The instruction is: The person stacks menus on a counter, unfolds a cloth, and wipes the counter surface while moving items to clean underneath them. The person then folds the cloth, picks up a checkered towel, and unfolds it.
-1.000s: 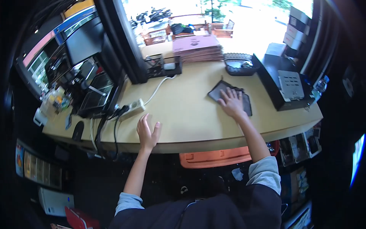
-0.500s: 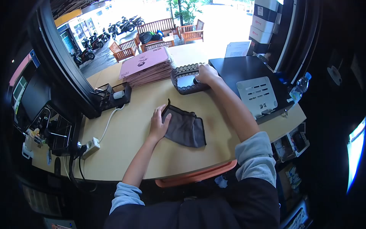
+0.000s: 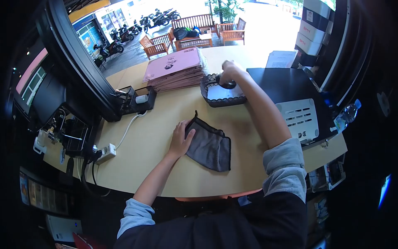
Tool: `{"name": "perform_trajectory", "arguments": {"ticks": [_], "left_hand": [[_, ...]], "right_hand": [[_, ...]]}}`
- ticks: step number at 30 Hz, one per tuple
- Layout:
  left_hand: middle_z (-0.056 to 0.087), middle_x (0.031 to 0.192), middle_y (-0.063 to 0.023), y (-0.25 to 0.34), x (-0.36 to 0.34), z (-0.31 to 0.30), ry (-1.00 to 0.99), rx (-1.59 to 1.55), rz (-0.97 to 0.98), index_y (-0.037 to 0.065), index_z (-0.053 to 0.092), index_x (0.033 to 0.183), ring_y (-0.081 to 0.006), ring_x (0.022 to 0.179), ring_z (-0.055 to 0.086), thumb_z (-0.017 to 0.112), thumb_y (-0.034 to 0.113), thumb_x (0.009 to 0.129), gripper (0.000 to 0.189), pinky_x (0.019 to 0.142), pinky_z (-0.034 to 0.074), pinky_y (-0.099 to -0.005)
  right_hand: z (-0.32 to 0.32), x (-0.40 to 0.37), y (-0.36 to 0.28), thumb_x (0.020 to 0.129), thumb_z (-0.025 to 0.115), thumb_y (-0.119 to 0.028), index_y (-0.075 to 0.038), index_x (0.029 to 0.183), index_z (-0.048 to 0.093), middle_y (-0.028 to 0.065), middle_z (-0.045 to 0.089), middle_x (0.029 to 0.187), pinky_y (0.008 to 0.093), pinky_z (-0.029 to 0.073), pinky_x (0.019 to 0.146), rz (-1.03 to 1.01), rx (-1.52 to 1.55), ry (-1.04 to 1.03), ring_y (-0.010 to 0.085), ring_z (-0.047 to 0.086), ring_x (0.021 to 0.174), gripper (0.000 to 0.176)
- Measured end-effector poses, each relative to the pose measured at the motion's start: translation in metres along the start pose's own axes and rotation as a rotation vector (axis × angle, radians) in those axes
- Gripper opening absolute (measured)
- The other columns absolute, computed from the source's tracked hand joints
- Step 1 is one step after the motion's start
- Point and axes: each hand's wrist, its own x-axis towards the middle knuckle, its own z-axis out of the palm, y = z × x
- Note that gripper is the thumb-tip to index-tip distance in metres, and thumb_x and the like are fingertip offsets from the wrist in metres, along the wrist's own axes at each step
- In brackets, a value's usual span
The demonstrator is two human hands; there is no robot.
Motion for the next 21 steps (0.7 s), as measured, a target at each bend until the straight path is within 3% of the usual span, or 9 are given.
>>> {"name": "perform_trajectory", "arguments": {"ticks": [3, 6, 7, 9, 13, 15, 16, 18, 21], "left_hand": [[0.051, 0.121, -0.0178, -0.001, 0.0, 0.001, -0.004, -0.005, 0.033, 0.002, 0.046, 0.124, -0.0327, 0.115, 0.047, 0.048, 0.042, 0.091, 0.052, 0.1, 0.033, -0.0411], [0.051, 0.121, -0.0184, 0.0, 0.001, 0.001, 0.013, -0.022, 0.033, 0.001, 0.046, 0.124, -0.0336, 0.116, 0.046, 0.048, 0.042, 0.091, 0.053, 0.1, 0.033, -0.0418], [0.051, 0.121, -0.0184, -0.001, 0.0, 0.001, 0.022, -0.019, 0.031, 0.001, 0.046, 0.124, -0.0336, 0.116, 0.046, 0.048, 0.042, 0.091, 0.053, 0.1, 0.033, -0.0418], [0.051, 0.121, -0.0192, -0.003, 0.001, 0.002, 0.022, -0.023, 0.031, 0.0, 0.046, 0.124, -0.0345, 0.116, 0.046, 0.047, 0.043, 0.091, 0.054, 0.1, 0.033, -0.0426], [0.051, 0.121, -0.02, -0.001, 0.001, 0.0, 0.011, 0.017, 0.029, -0.001, 0.046, 0.124, -0.0353, 0.116, 0.046, 0.047, 0.044, 0.091, 0.055, 0.1, 0.033, -0.0433], [0.051, 0.121, -0.0201, 0.0, 0.001, -0.001, 0.012, 0.017, 0.029, -0.001, 0.046, 0.124, -0.0353, 0.115, 0.046, 0.047, 0.043, 0.091, 0.054, 0.099, 0.033, -0.0434], [0.051, 0.12, -0.0201, 0.0, 0.001, -0.001, 0.006, 0.014, 0.035, -0.001, 0.045, 0.123, -0.0353, 0.115, 0.046, 0.048, 0.042, 0.091, 0.054, 0.099, 0.033, -0.0435], [0.051, 0.12, -0.02, -0.003, 0.001, -0.001, 0.023, -0.006, 0.065, -0.001, 0.045, 0.123, -0.0352, 0.115, 0.047, 0.048, 0.039, 0.092, 0.052, 0.098, 0.033, -0.0434], [0.051, 0.12, -0.0198, -0.005, 0.002, 0.001, 0.01, 0.014, 0.075, -0.001, 0.044, 0.123, -0.0352, 0.115, 0.047, 0.048, 0.038, 0.092, 0.05, 0.098, 0.033, -0.0434]], "right_hand": [[-0.005, 0.02, -0.026, 0.047, 0.083, -0.039, -0.001, 0.107, 0.064, 0.018, 0.066, 0.098, 0.0343, 0.051, 0.079, -0.289, 0.152, 0.162, 0.0283, 0.063, 0.088, 0.074], [0.008, 0.012, -0.074, 0.053, 0.085, -0.035, -0.005, 0.11, 0.063, 0.0165, 0.065, 0.096, 0.0335, 0.051, 0.072, -0.475, 0.235, 0.106, 0.0243, 0.064, 0.085, 0.068], [0.003, -0.011, -0.099, 0.053, 0.086, -0.033, -0.006, 0.111, 0.063, 0.0166, 0.065, 0.099, 0.0342, 0.052, 0.074, -0.378, 0.274, -0.103, 0.0242, 0.064, 0.085, 0.069], [0.045, 0.007, -0.114, 0.05, 0.086, -0.028, -0.005, 0.111, 0.063, 0.0173, 0.064, 0.102, 0.0361, 0.053, 0.077, -0.615, 0.121, 0.028, 0.0291, 0.064, 0.089, 0.069], [0.098, 0.027, -0.128, 0.052, 0.083, -0.023, -0.005, 0.106, 0.065, 0.0146, 0.065, 0.105, 0.0438, 0.049, 0.087, -0.515, -0.155, -0.164, 0.032, 0.061, 0.101, 0.06], [0.109, 0.026, -0.127, 0.055, 0.081, -0.015, -0.004, 0.102, 0.067, 0.0151, 0.064, 0.111, 0.0575, 0.036, 0.1, -0.394, -0.405, -0.156, 0.0303, 0.06, 0.108, 0.049], [0.113, 0.029, -0.124, 0.055, 0.081, -0.015, -0.004, 0.102, 0.067, 0.0151, 0.064, 0.111, 0.0575, 0.036, 0.1, -0.404, -0.405, -0.158, 0.0303, 0.06, 0.108, 0.049], [0.119, 0.029, -0.114, 0.058, 0.08, -0.014, -0.004, 0.103, 0.067, 0.0131, 0.064, 0.113, 0.0677, 0.019, 0.103, -0.37, -0.475, -0.14, 0.0311, 0.059, 0.109, 0.048], [0.113, 0.03, -0.105, 0.064, 0.076, -0.015, -0.005, 0.107, 0.065, 0.0139, 0.059, 0.12, 0.0696, 0.013, 0.104, -0.376, -0.512, -0.22, 0.0304, 0.057, 0.112, 0.045]]}}
